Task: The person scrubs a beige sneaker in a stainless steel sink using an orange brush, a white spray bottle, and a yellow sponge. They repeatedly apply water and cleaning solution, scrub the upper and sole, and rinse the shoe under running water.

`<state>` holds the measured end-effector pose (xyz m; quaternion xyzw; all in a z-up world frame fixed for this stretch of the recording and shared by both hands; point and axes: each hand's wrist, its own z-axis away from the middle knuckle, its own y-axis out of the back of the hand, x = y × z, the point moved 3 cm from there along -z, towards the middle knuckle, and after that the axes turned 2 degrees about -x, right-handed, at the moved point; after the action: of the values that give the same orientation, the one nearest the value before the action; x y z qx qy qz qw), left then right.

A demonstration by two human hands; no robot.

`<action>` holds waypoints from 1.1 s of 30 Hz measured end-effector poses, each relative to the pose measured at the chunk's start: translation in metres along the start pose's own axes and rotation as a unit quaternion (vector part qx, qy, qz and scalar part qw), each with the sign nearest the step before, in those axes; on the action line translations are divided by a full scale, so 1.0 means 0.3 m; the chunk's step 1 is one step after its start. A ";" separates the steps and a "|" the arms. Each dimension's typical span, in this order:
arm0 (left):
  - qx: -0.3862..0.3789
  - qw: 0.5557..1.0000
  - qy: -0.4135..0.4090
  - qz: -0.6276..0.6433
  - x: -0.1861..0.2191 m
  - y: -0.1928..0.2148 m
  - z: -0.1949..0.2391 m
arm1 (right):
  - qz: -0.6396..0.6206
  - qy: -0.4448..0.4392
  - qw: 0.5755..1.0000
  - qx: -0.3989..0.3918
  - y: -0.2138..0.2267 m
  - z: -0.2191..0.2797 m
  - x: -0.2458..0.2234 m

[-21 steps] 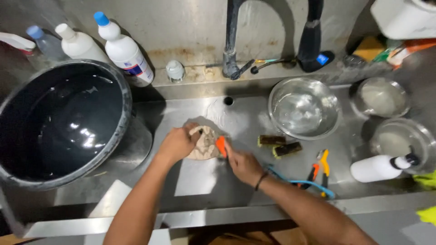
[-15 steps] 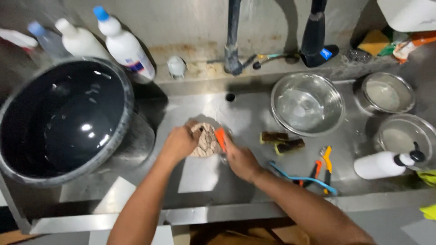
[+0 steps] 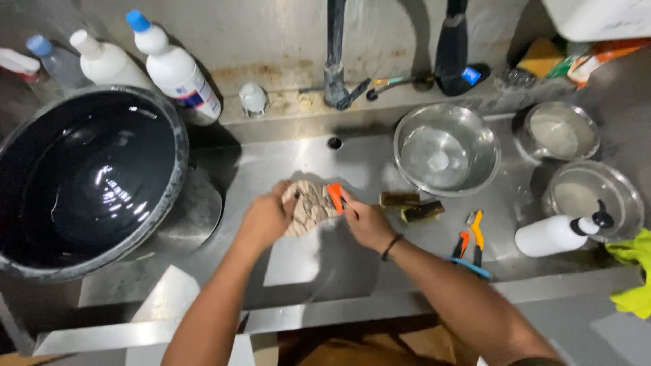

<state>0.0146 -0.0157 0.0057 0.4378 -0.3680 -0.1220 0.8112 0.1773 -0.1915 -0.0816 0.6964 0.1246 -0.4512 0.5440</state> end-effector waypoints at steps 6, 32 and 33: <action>0.063 0.996 -0.001 0.068 -0.004 -0.118 0.031 | -0.028 0.079 0.990 0.109 -0.072 -0.024 -0.169; 0.114 0.992 -0.015 0.052 0.042 -0.185 0.078 | -0.002 0.127 0.989 0.069 -0.060 0.098 -0.111; 0.125 0.991 -0.025 0.047 0.050 -0.198 0.084 | 0.011 0.174 0.974 0.144 -0.071 0.057 -0.105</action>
<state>0.0146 -0.0740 -0.0258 0.5145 -0.4207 -0.0478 0.7456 0.1372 -0.1885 -0.0714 0.8365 0.1435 -0.3303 0.4130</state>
